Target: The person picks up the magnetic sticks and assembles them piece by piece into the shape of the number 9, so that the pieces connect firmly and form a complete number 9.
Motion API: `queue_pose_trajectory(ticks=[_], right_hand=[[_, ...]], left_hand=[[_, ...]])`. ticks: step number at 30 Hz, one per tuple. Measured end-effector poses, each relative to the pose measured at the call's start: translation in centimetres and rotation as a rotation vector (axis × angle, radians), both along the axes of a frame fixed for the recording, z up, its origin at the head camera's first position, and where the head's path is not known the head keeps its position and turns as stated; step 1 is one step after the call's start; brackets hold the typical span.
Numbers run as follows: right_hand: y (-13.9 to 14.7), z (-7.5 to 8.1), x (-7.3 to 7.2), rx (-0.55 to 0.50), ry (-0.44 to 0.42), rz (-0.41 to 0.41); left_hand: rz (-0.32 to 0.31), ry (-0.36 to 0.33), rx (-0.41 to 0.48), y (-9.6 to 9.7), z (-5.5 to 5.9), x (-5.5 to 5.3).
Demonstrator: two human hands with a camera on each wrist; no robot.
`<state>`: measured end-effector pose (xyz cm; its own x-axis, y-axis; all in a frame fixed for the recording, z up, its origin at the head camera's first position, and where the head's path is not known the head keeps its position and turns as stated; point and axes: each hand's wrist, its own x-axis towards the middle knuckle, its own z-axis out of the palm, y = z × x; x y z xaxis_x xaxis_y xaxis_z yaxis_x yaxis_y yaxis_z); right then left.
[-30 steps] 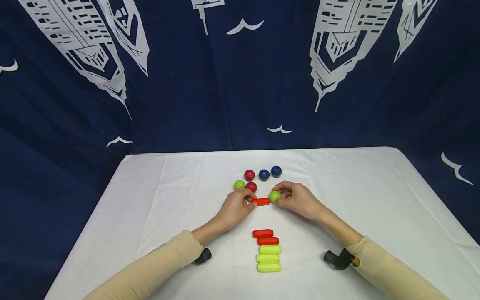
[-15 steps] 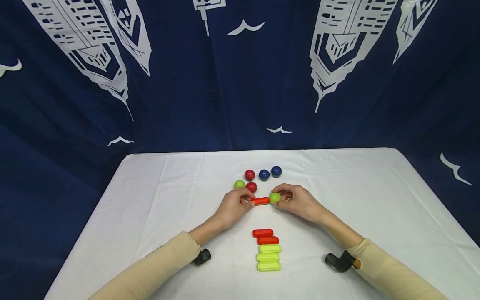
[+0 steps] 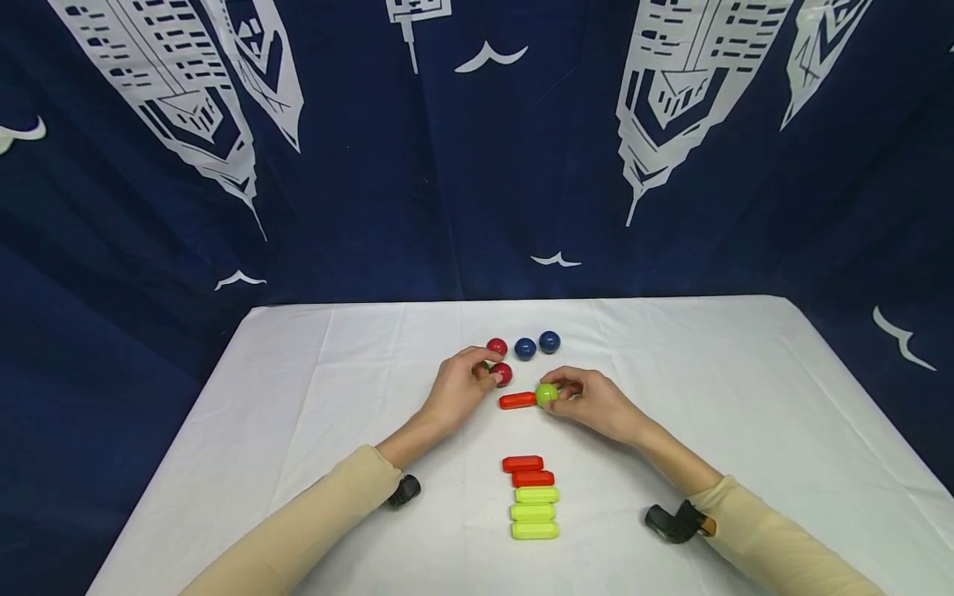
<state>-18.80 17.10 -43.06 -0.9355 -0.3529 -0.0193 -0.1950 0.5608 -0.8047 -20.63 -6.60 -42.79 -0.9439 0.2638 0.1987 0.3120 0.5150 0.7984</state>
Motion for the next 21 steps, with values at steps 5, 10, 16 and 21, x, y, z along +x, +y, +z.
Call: queue_pose_trajectory(ticks=[5,10,16,21], right_hand=[[0.2,-0.1,0.0,-0.011,0.005,0.009],[0.1,-0.1,0.1,-0.013,0.012,0.002],[0.1,-0.2,0.0,-0.017,0.002,0.0],[0.1,-0.3,0.0,-0.02,0.001,0.002]], left_hand=[[-0.034,-0.012,-0.07,0.6,0.3,-0.4],[-0.05,-0.013,-0.105,0.8,0.5,-0.6],[-0.052,0.011,-0.095,1.0,0.3,-0.3],[-0.095,0.036,-0.124,1.3,0.1,-0.4]])
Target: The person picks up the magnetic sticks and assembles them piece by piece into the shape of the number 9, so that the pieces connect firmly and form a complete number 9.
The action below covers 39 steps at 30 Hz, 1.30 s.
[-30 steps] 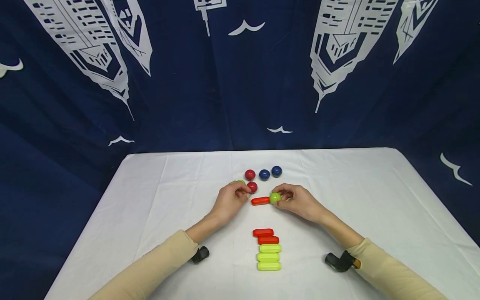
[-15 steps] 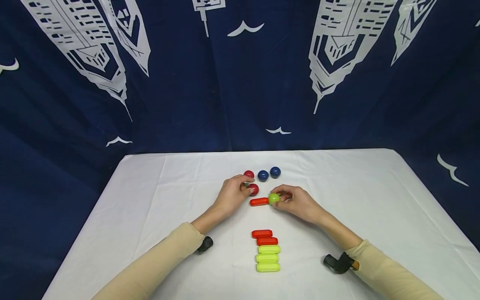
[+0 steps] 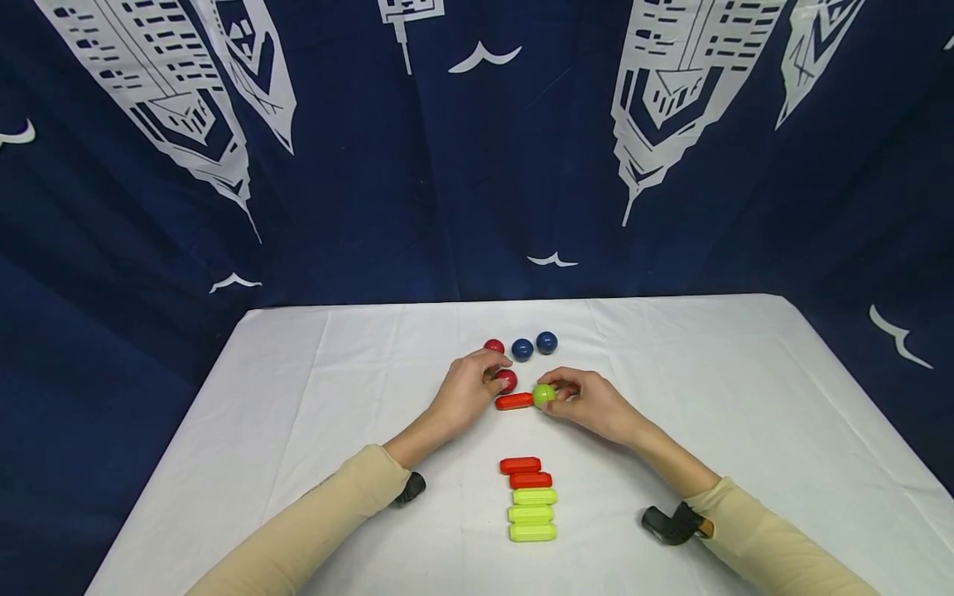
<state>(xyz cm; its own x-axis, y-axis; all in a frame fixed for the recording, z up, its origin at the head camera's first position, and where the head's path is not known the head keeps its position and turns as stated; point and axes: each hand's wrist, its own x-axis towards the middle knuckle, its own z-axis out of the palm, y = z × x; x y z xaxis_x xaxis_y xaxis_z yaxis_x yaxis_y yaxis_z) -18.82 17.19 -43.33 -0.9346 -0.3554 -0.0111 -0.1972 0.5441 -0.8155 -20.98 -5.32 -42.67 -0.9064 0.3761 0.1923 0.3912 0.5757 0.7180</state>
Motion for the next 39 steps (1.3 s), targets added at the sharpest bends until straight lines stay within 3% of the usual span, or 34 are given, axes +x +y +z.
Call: queue_pose_trajectory(ticks=[5,8,17,23,30,39], right_hand=[[-0.2,-0.1,0.0,0.007,-0.006,0.005],[-0.3,-0.1,0.0,0.005,-0.009,0.008],[-0.4,0.0,0.1,-0.006,-0.009,0.006],[-0.5,0.0,0.1,0.009,-0.013,0.0],[-0.2,0.0,0.1,0.009,-0.014,-0.028],[0.1,0.0,0.2,-0.026,-0.022,-0.056]], left_hand=[[-0.064,0.003,-0.089,0.2,-0.1,0.2],[-0.07,-0.034,-0.079,0.2,-0.2,0.2],[-0.013,-0.161,0.086,0.1,-0.7,0.1],[-0.006,-0.205,0.193,-0.9,-0.2,0.5],[-0.027,-0.166,0.136,-2.5,-0.2,1.3],[-0.017,-0.214,0.125,-2.9,-0.8,1.8]])
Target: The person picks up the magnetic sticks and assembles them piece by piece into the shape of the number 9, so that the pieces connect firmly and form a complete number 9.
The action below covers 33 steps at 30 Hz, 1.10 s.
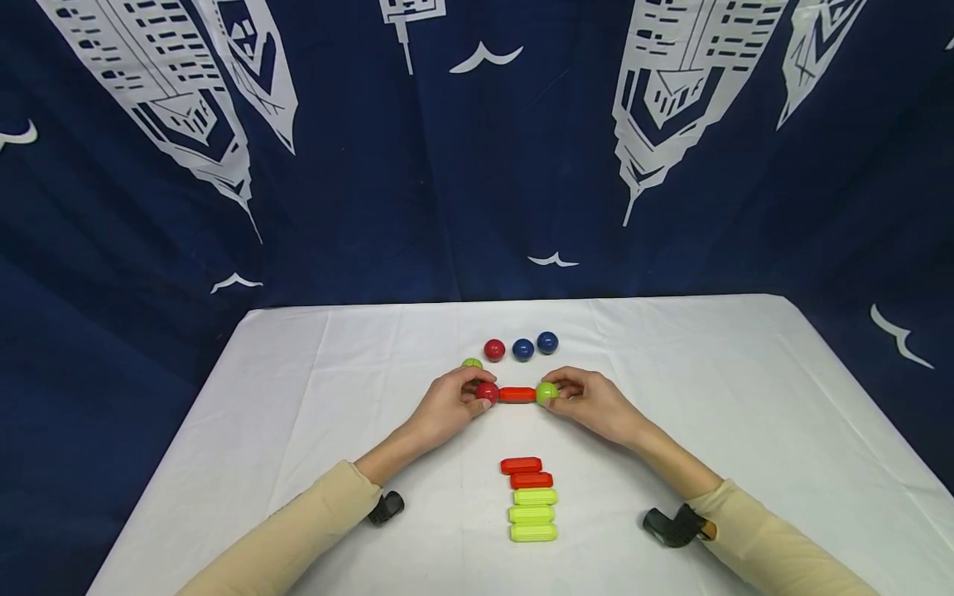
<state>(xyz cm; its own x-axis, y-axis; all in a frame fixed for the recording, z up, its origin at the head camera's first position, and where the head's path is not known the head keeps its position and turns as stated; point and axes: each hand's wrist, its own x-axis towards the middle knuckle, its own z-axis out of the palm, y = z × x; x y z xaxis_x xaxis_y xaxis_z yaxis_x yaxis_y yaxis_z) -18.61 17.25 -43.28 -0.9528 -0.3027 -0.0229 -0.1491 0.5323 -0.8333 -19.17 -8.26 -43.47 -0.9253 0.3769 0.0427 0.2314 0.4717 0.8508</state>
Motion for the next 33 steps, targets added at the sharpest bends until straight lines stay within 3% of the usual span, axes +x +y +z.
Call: queue_pose_trajectory(ticks=[6,10,13,16,19,25,29,33], right_hand=[[0.1,-0.1,0.0,0.0,0.001,0.004],[0.1,-0.2,-0.1,-0.005,0.01,0.014],[0.2,-0.3,-0.2,-0.002,0.02,0.018],[0.2,-0.4,-0.3,0.01,0.025,0.019],[0.2,-0.4,-0.3,0.02,0.025,0.017],[0.3,-0.4,-0.4,0.019,0.02,0.014],[0.4,-0.4,-0.3,0.003,0.014,0.021],[0.3,-0.4,-0.3,0.001,0.013,0.022]], left_hand=[[0.004,0.003,0.004,-0.1,-0.1,0.2],[0.04,0.015,0.011,-0.5,0.2,0.6],[0.07,0.067,0.011,-0.7,0.4,1.3],[0.056,0.137,-0.007,-0.8,0.5,2.2],[0.005,0.161,-0.024,-0.5,0.5,3.3],[-0.13,0.062,-0.079,0.7,0.2,4.9],[-0.203,0.056,-0.12,1.4,-0.3,5.2],[-0.262,0.094,-0.179,2.0,-0.4,5.2]])
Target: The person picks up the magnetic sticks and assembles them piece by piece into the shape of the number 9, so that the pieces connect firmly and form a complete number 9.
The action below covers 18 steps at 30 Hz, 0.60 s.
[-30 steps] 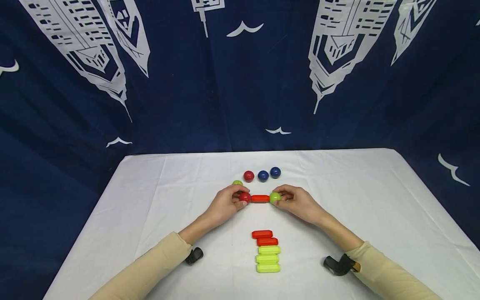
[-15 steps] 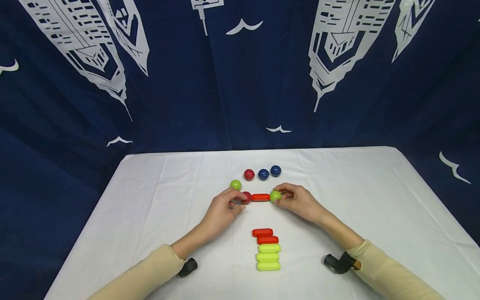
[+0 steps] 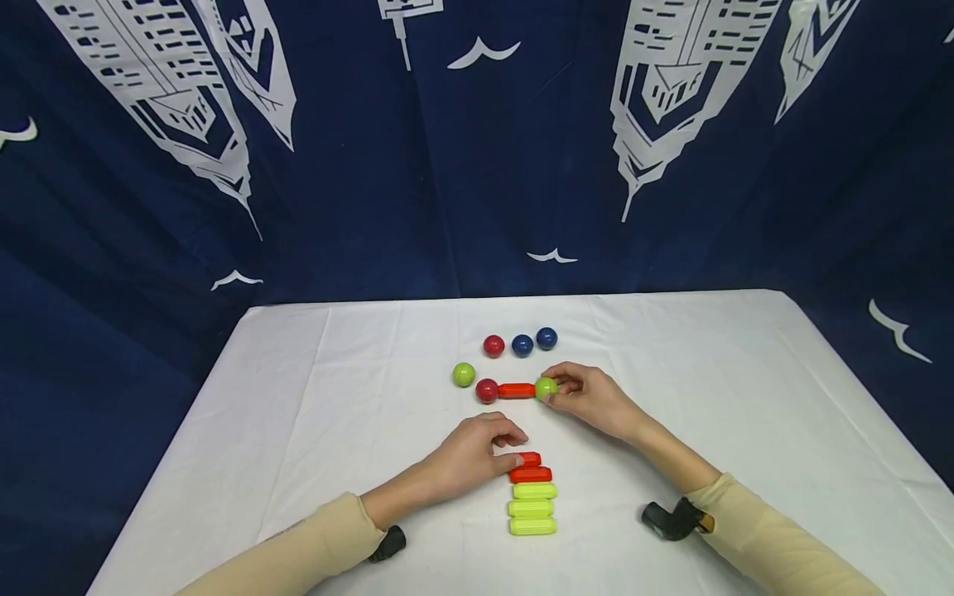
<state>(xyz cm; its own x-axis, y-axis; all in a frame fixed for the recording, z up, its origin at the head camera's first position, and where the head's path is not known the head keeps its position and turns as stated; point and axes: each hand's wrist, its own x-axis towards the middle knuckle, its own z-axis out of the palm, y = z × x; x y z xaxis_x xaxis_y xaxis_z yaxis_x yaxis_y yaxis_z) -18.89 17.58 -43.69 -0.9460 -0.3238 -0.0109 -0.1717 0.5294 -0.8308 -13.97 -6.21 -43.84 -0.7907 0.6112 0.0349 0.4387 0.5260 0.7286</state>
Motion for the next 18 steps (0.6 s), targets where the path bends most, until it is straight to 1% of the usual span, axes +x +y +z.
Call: queue_pose_trajectory(ticks=[2,7,8,10,12,14,16,18], right_hand=[[-0.04,0.02,-0.05,0.005,0.001,-0.001],[-0.08,0.07,-0.12,0.017,-0.008,-0.006],[-0.08,0.07,-0.12,0.018,-0.008,-0.008],[-0.09,0.07,-0.12,0.017,-0.01,-0.011],[-0.1,0.06,-0.1,0.016,-0.011,-0.014],[-0.13,0.06,-0.09,0.017,-0.012,-0.015],[-0.15,0.07,-0.07,0.016,-0.016,-0.015],[-0.15,0.11,-0.06,0.015,-0.016,-0.015]], left_hand=[[-0.026,0.022,-0.04,0.25,0.13,-0.02],[-0.096,0.107,-0.158,0.51,0.49,0.04],[-0.104,0.121,-0.175,0.5,0.57,0.09],[-0.1,0.14,-0.198,0.43,0.62,0.19],[-0.062,0.131,-0.192,0.29,0.62,0.28],[0.004,0.094,-0.157,0.08,0.62,0.33],[0.089,0.022,-0.089,-0.15,0.59,0.31],[0.185,-0.069,0.013,-0.4,0.61,0.24]])
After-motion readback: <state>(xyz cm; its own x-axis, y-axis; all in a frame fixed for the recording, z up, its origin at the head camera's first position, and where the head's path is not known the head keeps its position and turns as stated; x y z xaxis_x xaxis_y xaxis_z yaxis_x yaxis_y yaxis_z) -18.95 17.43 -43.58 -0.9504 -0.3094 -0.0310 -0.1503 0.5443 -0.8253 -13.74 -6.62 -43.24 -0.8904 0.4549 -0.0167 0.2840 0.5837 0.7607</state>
